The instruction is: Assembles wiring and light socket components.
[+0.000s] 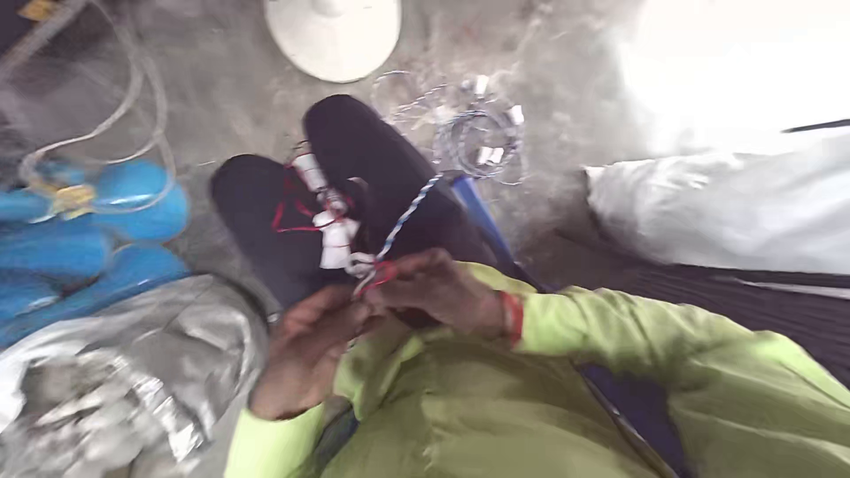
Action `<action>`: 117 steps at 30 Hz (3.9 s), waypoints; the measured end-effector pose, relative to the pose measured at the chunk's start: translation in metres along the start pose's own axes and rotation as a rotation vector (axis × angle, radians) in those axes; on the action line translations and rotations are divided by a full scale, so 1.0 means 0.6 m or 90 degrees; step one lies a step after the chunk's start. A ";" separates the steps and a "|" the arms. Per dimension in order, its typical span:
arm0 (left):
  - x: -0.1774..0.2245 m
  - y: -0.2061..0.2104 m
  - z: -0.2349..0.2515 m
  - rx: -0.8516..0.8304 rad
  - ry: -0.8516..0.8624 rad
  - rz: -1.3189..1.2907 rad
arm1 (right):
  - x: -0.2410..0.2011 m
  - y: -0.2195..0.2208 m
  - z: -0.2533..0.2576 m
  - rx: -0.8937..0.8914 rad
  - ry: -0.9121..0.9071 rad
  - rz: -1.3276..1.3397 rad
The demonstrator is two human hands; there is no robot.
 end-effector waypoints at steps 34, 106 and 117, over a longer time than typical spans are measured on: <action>0.072 0.019 0.012 0.126 0.023 -0.142 | -0.043 -0.038 0.030 -0.224 0.076 -0.101; 0.082 0.060 0.002 0.102 0.492 0.258 | -0.109 -0.012 -0.054 -0.167 -0.283 -0.456; 0.077 0.069 0.001 0.133 0.502 0.337 | -0.106 -0.009 -0.051 -0.091 -0.231 -0.338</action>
Point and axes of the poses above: each hand's wrist, its own z-axis towards the middle knuckle, its own y-axis out of the palm, x = y × z, the point moved 7 cm from there along z, towards the middle knuckle, and after that the axes turned 9 degrees about z, right-handed, at the moved point
